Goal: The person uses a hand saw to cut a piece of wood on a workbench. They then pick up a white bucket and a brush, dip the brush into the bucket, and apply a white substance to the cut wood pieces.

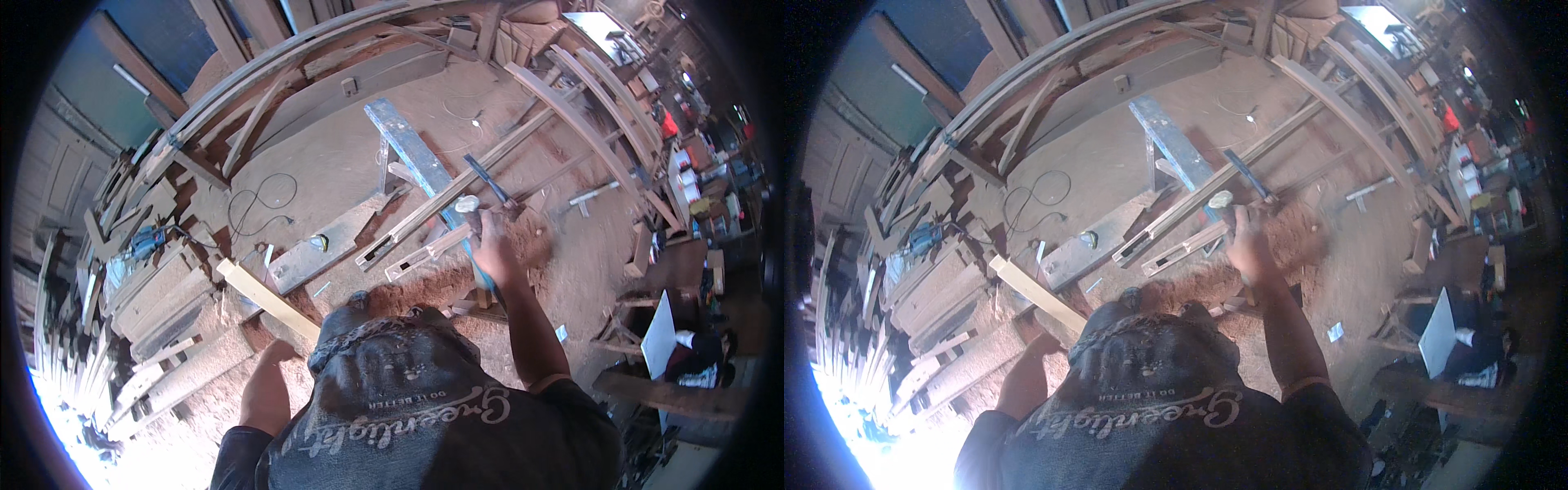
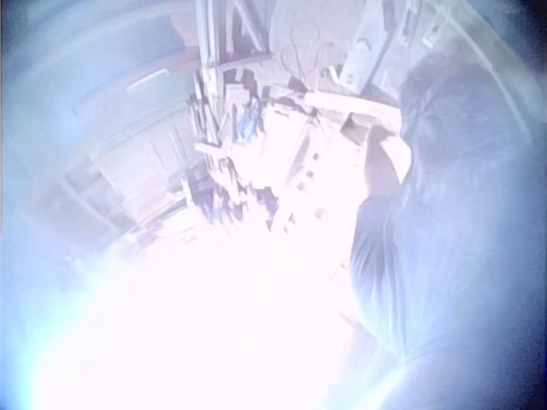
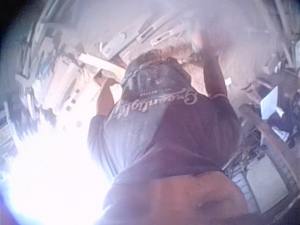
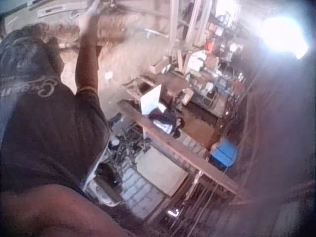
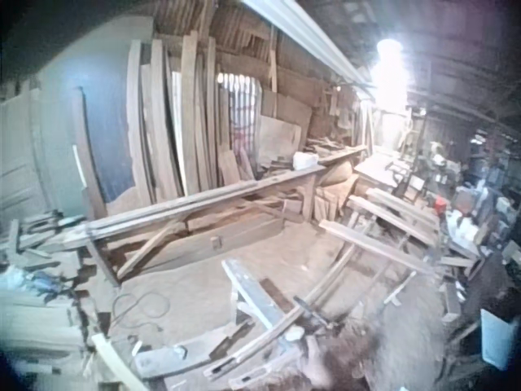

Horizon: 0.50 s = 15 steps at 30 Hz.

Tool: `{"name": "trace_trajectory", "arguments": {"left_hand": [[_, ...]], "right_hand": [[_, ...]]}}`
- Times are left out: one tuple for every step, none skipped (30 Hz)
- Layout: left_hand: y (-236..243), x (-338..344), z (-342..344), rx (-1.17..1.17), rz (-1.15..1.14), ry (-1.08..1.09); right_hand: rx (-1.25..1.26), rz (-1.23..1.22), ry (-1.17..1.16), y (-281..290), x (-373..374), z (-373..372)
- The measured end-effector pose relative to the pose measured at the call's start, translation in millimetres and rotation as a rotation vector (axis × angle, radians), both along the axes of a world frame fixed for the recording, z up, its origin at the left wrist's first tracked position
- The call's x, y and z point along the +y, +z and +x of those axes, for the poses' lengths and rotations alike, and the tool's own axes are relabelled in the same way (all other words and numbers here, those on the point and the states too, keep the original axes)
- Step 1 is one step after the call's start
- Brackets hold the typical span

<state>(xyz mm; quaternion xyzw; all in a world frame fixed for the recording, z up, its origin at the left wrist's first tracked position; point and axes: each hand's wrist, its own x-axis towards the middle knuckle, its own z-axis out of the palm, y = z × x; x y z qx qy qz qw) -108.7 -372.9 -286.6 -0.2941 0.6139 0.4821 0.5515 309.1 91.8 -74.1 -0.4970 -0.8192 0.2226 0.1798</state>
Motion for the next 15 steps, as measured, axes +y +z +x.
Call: {"name": "trace_trajectory", "arguments": {"left_hand": [[5,-34,2,0.046,-0.076,-0.13],[11,-54,8,0.057,-0.095,-0.178],[44,-41,34,-0.009,0.172,0.339],[1,-129,-8,-0.078,-0.104,0.545],[-6,-119,16,-0.067,-0.066,0.497],[0,-117,36,-0.035,-0.037,0.489],[10,-110,55,-0.017,-0.008,0.49],[24,-101,77,-0.005,0.03,0.508],[48,-94,98,0.016,0.045,0.513],[71,-88,120,0.04,0.048,0.508],[11,-207,103,-0.039,-0.041,0.434],[-11,-207,125,0.106,-0.215,-0.317],[-14,-209,144,0.242,-0.452,-1.066],[-17,-210,163,0.278,-0.511,-1.443],[-10,-195,182,0.181,-0.546,-0.942]], "right_hand": [[-0.006,0.036,0.071,4,-1,-12],[-0.021,0.064,0.122,8,-4,-17],[-0.093,0.095,0.111,15,2,-19],[-0.024,0.017,0.159,16,8,-40],[-0.061,0.028,0.151,21,17,-47],[-0.078,0.019,0.153,21,24,-57],[-0.127,0.004,0.133,18,34,-64],[-0.152,0.074,0.118,14,41,-68],[-0.17,0.131,0.107,5,45,-71],[-0.187,0.189,0.101,-5,46,-73],[-0.065,0.154,0.137,-23,46,-80],[-0.087,0.205,0.138,-31,50,-78],[-0.098,0.233,0.13,-38,51,-77],[-0.107,0.26,0.12,-46,51,-75],[-0.11,0.229,0.107,-47,48,-72]]}}
